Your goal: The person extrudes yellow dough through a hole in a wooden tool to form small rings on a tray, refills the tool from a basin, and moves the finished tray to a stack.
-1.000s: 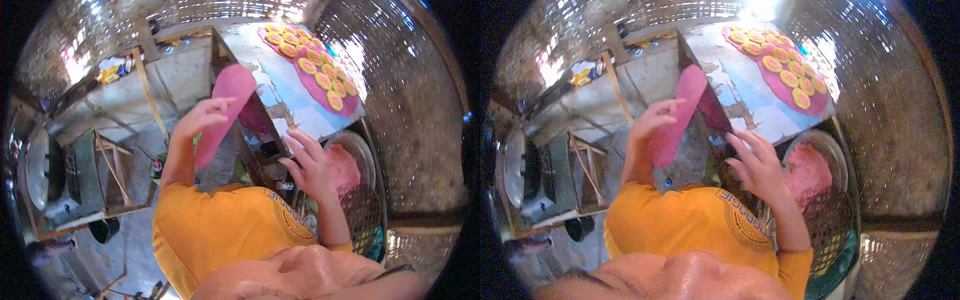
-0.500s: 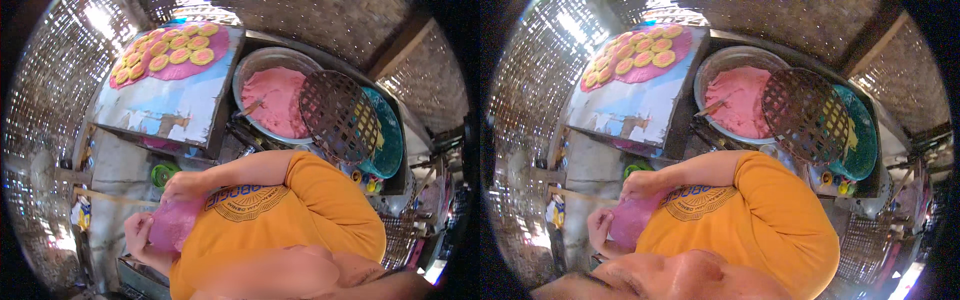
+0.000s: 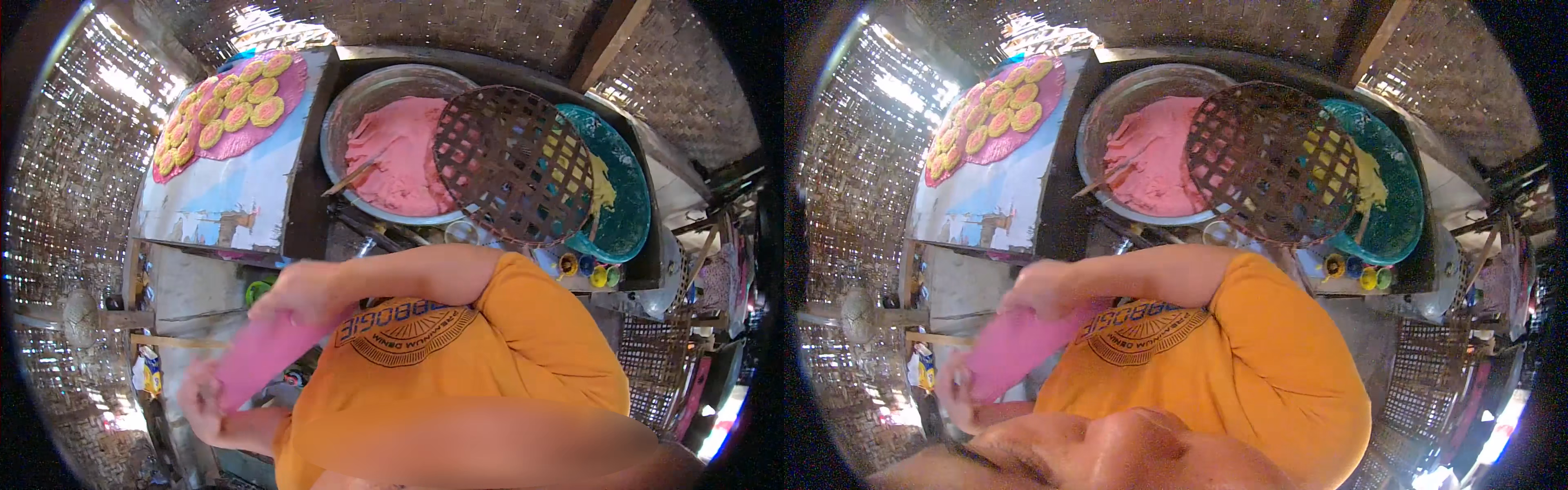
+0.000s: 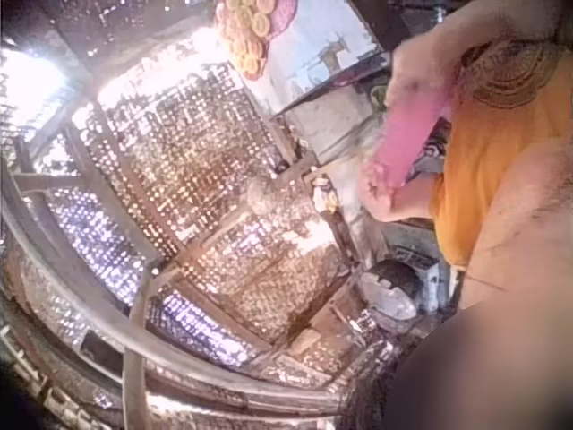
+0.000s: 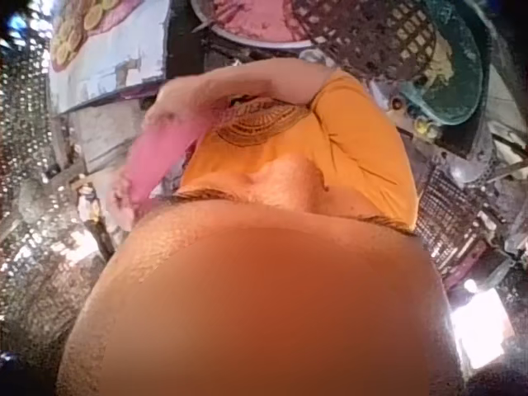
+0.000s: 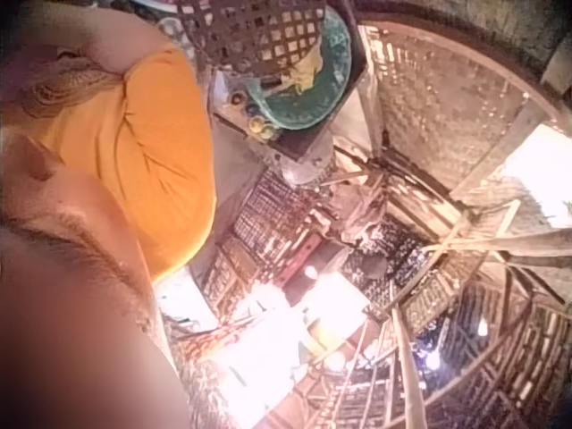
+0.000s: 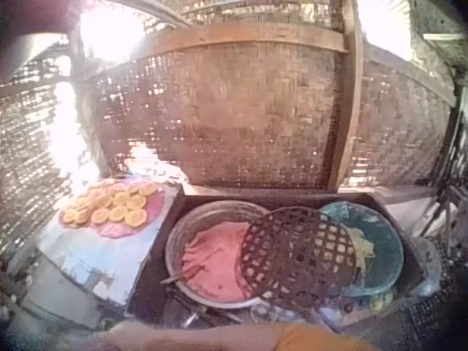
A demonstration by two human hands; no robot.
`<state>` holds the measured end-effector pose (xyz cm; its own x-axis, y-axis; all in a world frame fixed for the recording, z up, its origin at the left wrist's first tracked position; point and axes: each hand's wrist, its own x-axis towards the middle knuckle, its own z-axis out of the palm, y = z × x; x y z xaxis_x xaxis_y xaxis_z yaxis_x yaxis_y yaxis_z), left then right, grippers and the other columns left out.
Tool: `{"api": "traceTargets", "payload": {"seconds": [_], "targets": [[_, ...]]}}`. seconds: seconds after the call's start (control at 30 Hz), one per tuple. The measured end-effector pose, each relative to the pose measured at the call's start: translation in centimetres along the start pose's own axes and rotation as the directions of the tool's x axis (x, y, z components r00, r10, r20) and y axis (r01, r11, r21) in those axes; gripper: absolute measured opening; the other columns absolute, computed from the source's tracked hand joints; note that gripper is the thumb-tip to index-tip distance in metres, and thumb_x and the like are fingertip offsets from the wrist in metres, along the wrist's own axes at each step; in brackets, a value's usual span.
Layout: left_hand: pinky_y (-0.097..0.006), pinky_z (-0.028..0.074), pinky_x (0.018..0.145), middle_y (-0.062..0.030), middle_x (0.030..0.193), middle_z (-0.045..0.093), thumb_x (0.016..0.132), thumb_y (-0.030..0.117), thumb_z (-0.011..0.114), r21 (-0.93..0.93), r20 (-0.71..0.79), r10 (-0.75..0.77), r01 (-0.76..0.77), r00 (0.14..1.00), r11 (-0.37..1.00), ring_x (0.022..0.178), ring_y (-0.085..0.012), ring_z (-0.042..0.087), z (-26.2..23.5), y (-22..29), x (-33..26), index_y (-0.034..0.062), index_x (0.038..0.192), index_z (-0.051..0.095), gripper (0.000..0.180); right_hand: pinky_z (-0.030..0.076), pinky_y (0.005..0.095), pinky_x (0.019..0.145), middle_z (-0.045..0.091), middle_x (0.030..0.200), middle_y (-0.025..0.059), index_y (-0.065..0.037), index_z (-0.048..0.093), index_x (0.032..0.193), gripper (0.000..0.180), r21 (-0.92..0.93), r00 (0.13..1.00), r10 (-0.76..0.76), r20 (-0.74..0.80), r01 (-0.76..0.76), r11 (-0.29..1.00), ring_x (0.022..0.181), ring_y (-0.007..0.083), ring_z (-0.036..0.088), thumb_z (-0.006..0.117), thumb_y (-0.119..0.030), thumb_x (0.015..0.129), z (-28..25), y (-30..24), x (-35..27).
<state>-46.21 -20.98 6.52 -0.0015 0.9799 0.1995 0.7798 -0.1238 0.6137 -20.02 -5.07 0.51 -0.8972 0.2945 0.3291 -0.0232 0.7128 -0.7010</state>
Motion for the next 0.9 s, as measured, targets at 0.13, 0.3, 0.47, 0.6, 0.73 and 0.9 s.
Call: {"api": "traceTargets", "payload": {"seconds": [0.13,0.3,0.47,0.6,0.73,0.9], "targets": [[-0.049,0.026,0.099,-0.0182,0.112,0.053,0.079,0.036,0.059,-0.189,-0.261,0.215,-0.268,0.941,0.945,0.109,-0.0299,0.048,2.0,1.6,1.9,0.0014,0.114,0.049,0.050,0.050,0.0349,0.067,0.063,0.093,0.0138,-0.009,0.058,0.107,0.042,-0.189,0.939,-0.035,-0.341,-0.032,0.982,0.078,0.0281,0.062,0.056,-0.005,0.066,-8.3,-3.3,-5.7],[-0.054,0.018,0.102,-0.0198,0.134,0.033,0.074,0.051,0.061,-0.349,-0.537,0.420,-0.646,0.732,0.679,0.125,-0.0392,0.028,8.2,9.6,6.4,0.0058,0.135,0.024,0.084,0.049,0.0264,0.074,0.063,0.097,0.0090,-0.004,0.061,0.103,0.034,-0.357,0.665,-0.031,-0.747,-0.360,0.862,0.085,0.0129,0.059,0.059,0.004,0.070,-19.8,-7.6,-16.6],[-0.061,0.014,0.100,-0.0100,0.116,0.045,0.065,0.064,0.061,-0.770,-0.464,0.693,-0.638,0.552,-0.007,0.116,-0.0300,0.033,12.6,19.4,8.3,0.0170,0.130,0.037,0.084,0.046,0.0265,0.081,0.059,0.108,0.0123,0.004,0.056,0.106,0.035,-0.504,0.464,-0.288,-0.838,-0.454,0.734,0.096,0.0175,0.057,0.055,0.013,0.072,-24.8,-12.3,-23.9],[-0.052,0.026,0.092,0.0023,0.093,0.047,0.061,0.059,0.068,-0.939,-0.233,0.791,-0.342,0.566,-0.032,0.091,-0.0195,0.034,14.8,28.6,6.9,0.0355,0.114,0.052,0.060,0.049,0.0299,0.071,0.064,0.090,0.0085,-0.004,0.062,0.096,0.024,-0.728,0.610,-0.405,-0.681,-0.625,0.284,0.078,0.0195,0.062,0.060,0.002,0.072,-23.7,-12.4,-30.9],[-0.045,0.031,0.085,0.0047,0.088,0.052,0.072,0.049,0.064,-0.926,-0.331,0.802,-0.335,0.497,-0.174,0.085,-0.0171,0.035,17.0,33.0,5.2,0.0388,0.101,0.059,0.032,0.046,0.0359,0.076,0.060,0.083,0.0048,-0.013,0.060,0.104,0.043,-0.856,0.837,-0.187,-0.515,-0.492,0.157,0.077,0.0222,0.058,0.056,0.002,0.064,-19.3,-9.4,-34.5],[-0.042,0.034,0.077,0.0063,0.075,0.054,0.083,0.036,0.056,-0.919,-0.368,0.609,-0.374,0.703,-0.125,0.080,-0.0143,0.039,17.4,35.6,1.5,0.0357,0.098,0.061,0.016,0.042,0.0383,0.084,0.059,0.086,0.0034,-0.012,0.059,0.104,0.041,-0.849,0.903,0.051,-0.426,-0.419,0.322,0.082,0.0209,0.056,0.054,-0.002,0.065,-13.2,-3.1,-40.8]]}}
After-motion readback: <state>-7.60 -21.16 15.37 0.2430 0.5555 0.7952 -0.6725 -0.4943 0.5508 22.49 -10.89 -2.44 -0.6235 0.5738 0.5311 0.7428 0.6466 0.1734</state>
